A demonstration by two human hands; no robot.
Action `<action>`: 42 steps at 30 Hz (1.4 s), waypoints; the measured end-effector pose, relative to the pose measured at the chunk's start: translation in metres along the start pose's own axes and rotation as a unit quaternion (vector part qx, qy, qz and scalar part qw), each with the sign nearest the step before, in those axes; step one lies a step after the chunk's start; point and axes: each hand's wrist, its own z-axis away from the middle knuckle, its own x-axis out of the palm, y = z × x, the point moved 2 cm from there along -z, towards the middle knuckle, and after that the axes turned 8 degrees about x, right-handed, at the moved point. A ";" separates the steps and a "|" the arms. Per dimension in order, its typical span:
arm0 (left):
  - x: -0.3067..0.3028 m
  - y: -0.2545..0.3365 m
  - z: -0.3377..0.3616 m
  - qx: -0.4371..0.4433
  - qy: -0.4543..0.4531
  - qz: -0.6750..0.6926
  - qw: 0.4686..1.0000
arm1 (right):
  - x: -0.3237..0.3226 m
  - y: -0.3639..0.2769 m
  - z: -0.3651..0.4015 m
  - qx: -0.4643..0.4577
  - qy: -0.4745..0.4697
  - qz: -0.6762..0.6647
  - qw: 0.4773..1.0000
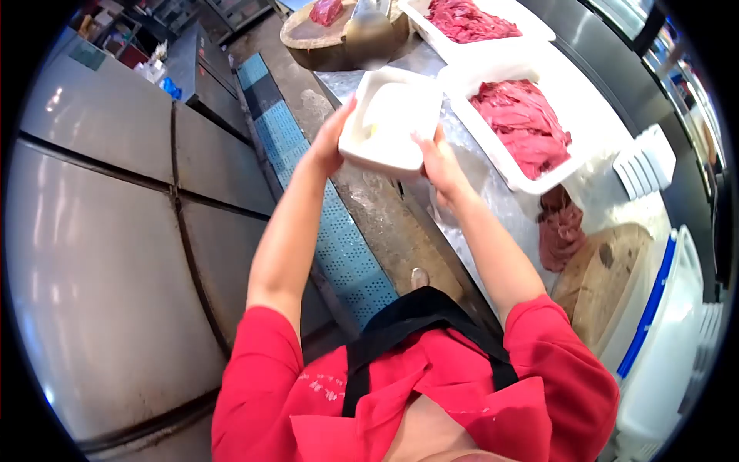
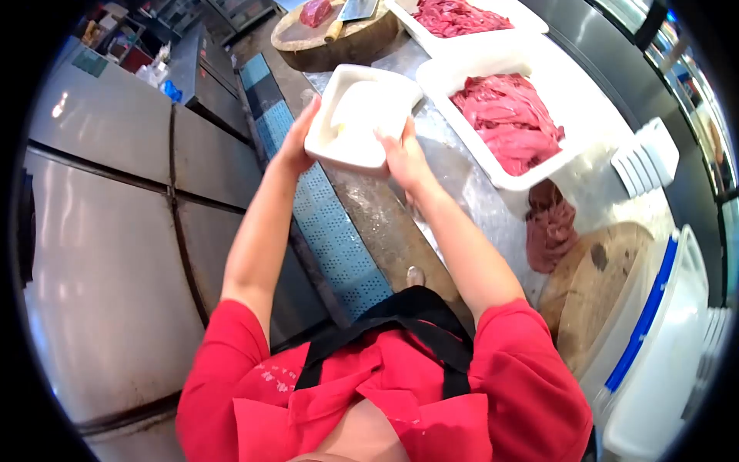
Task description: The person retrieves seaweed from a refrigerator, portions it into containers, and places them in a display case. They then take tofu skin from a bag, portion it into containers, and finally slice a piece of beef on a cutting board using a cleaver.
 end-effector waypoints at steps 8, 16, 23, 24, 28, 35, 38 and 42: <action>-0.062 -0.002 -0.161 -0.095 -0.083 -0.003 0.992 | 0.001 -0.018 -0.138 0.045 0.067 0.101 0.992; -0.062 -0.031 -0.179 -0.150 -0.142 -0.011 0.978 | -0.005 -0.005 -0.135 0.206 0.153 0.114 0.960; -0.081 -0.065 -0.212 0.001 0.029 0.193 0.981 | 0.014 -0.007 -0.152 0.169 0.157 -0.131 0.964; -0.095 -0.071 -0.210 0.035 0.122 0.128 0.984 | 0.020 -0.012 -0.160 0.171 0.171 -0.136 0.961; -0.192 -0.078 -0.112 0.059 0.173 0.006 0.983 | 0.040 -0.012 -0.173 0.143 0.176 -0.108 0.968; -0.494 -0.127 0.109 -0.108 0.696 -0.130 0.698 | 0.123 0.076 -0.126 0.215 0.207 0.107 0.949; -0.526 -0.023 0.112 -0.041 0.773 -0.123 0.621 | 0.191 0.107 -0.165 0.264 0.039 0.164 0.950; -0.526 0.000 0.087 -0.047 0.832 -0.153 0.530 | 0.263 0.135 -0.241 0.257 -0.170 0.158 0.938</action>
